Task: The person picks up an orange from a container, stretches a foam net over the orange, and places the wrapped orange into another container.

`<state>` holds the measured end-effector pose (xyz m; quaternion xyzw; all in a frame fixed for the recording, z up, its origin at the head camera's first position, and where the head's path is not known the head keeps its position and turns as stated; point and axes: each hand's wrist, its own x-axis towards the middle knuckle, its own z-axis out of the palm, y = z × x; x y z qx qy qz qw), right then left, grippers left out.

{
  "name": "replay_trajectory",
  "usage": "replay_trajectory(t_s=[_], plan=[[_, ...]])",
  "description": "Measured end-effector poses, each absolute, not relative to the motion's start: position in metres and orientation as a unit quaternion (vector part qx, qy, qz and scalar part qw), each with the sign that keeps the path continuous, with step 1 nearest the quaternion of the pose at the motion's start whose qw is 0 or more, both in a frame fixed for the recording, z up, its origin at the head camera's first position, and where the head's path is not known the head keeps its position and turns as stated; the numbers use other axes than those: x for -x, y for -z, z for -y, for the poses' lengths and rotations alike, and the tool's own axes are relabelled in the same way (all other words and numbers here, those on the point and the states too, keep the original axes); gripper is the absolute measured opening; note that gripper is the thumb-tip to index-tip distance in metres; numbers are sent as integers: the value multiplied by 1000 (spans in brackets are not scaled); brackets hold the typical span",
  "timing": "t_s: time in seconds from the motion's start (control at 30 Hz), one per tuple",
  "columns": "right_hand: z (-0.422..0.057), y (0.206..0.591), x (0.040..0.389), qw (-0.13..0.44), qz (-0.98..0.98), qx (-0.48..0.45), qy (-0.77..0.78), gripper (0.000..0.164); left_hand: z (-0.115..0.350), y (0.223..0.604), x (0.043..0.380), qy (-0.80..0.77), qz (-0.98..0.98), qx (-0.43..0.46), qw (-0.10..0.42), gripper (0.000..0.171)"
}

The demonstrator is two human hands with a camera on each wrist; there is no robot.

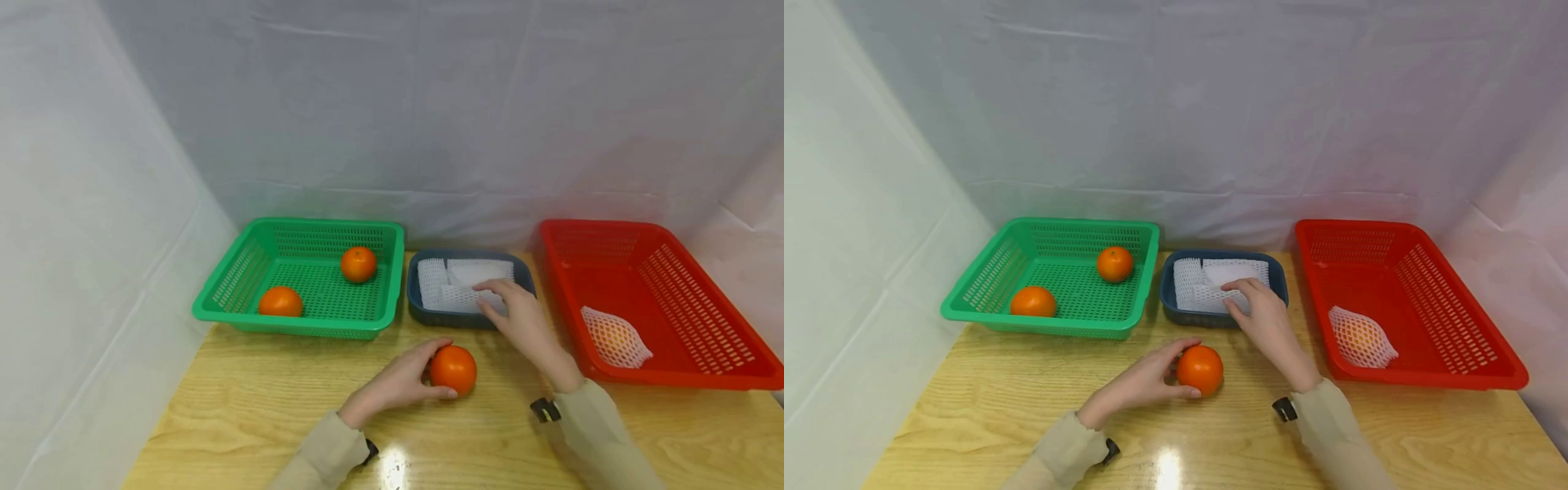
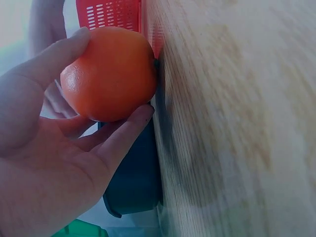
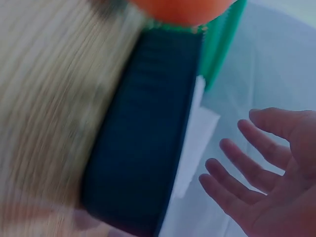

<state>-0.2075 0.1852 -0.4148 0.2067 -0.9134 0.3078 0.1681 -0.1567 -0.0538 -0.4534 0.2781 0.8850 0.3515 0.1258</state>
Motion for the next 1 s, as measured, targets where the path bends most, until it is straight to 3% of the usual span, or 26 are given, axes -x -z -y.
replay_trajectory(t_s=[0.23,0.47,1.0], plan=[[-184,429,226,156,940,-189,-235,20,54,454,155,-345,-887,-281,126,83],[-182,435,236,143,955,-178,-190,28,53,452,154,-337,-888,-285,132,83],[-185,431,232,194,936,-179,-234,25,52,452,153,-337,-887,-292,123,83]])
